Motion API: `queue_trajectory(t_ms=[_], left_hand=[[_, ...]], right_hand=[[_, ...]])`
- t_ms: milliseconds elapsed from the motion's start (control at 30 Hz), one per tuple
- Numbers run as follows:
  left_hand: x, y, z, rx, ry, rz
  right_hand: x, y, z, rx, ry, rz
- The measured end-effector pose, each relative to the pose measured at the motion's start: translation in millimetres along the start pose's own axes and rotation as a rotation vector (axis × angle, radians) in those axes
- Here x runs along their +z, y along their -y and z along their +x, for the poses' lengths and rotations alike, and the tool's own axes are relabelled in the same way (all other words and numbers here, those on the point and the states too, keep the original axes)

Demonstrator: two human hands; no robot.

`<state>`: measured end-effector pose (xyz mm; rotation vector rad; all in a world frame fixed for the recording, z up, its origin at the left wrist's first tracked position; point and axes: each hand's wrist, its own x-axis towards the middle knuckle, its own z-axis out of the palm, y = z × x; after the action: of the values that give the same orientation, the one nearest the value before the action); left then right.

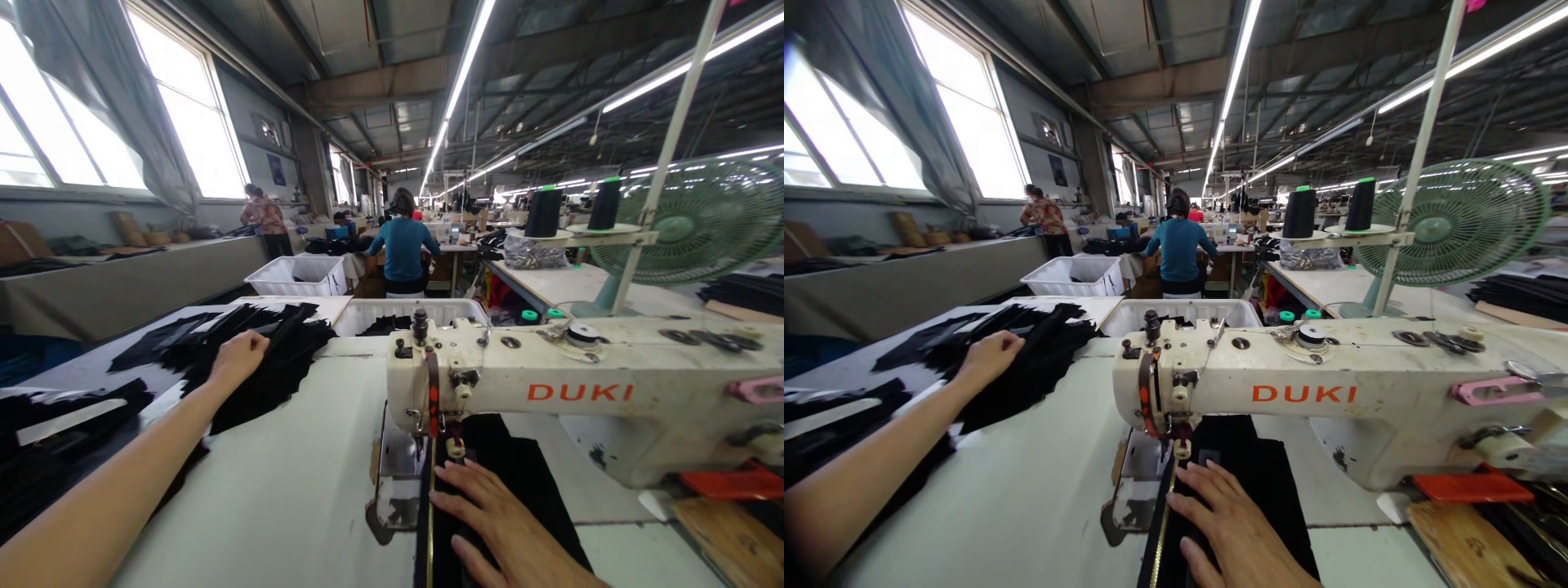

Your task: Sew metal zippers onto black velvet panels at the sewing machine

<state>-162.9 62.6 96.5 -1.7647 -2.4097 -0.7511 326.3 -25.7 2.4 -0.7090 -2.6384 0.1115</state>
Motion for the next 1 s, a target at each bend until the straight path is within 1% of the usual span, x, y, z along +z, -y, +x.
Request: queue_trajectory(t_ms=[67, 100, 133, 167, 233, 300, 367, 400, 433, 500, 533, 567, 600, 633, 700, 767, 833, 933, 1000], left_hand=[[-15.8, -8, -19, 0.035, -0.084, 0.110], [-19.1, -15, -32, 0.050, -0.090, 0.154], [-18.4, -23, -48, 0.085, -0.062, 0.184], [-13.8, -33, -68, 0.135, -0.004, 0.199], [4.8, -58, -115, 0.251, 0.173, 0.184], [29.0, -88, -167, 0.368, 0.348, 0.109], [51.3, -116, -213, 0.442, 0.456, 0.021], [60.1, -129, -230, 0.456, 0.492, -0.021], [67.0, -139, -243, 0.441, 0.531, -0.098], [74.8, -153, -256, 0.396, 0.616, -0.278], [76.0, -156, -257, 0.391, 0.631, -0.355], [75.9, -158, -257, 0.413, 0.612, -0.401], [74.9, -157, -256, 0.473, 0.553, -0.406], [73.5, -156, -254, 0.554, 0.465, -0.377], [71.6, -150, -253, 0.724, 0.265, -0.267], [73.2, -144, -255, 0.847, 0.125, -0.158], [79.0, -139, -257, 0.906, 0.059, -0.078], [89.9, -134, -258, 0.944, 0.038, -0.016], [93.6, -135, -255, 0.964, 0.029, -0.001]], right_hand=[[-1, 1, 0, 0.020, -0.006, 0.017], [-1, 2, 0, 0.027, -0.005, 0.027], [-2, 4, 1, 0.032, 0.003, 0.037], [-3, 7, 2, 0.037, 0.016, 0.053], [-6, 15, 5, 0.038, 0.061, 0.100], [-8, 23, 8, 0.034, 0.127, 0.148], [-7, 28, 10, 0.030, 0.189, 0.166], [-6, 30, 10, 0.025, 0.211, 0.163], [-4, 31, 9, 0.018, 0.222, 0.155], [0, 29, 6, -0.012, 0.218, 0.125], [3, 27, 4, -0.030, 0.210, 0.107], [5, 26, 2, -0.044, 0.201, 0.088], [6, 24, 0, -0.053, 0.194, 0.072], [7, 22, -1, -0.057, 0.189, 0.059], [8, 21, -3, -0.057, 0.176, 0.048], [7, 21, -3, -0.054, 0.159, 0.049], [7, 23, -1, -0.039, 0.144, 0.050], [8, 25, 1, -0.020, 0.126, 0.033], [9, 25, 3, -0.027, 0.120, 0.017]])
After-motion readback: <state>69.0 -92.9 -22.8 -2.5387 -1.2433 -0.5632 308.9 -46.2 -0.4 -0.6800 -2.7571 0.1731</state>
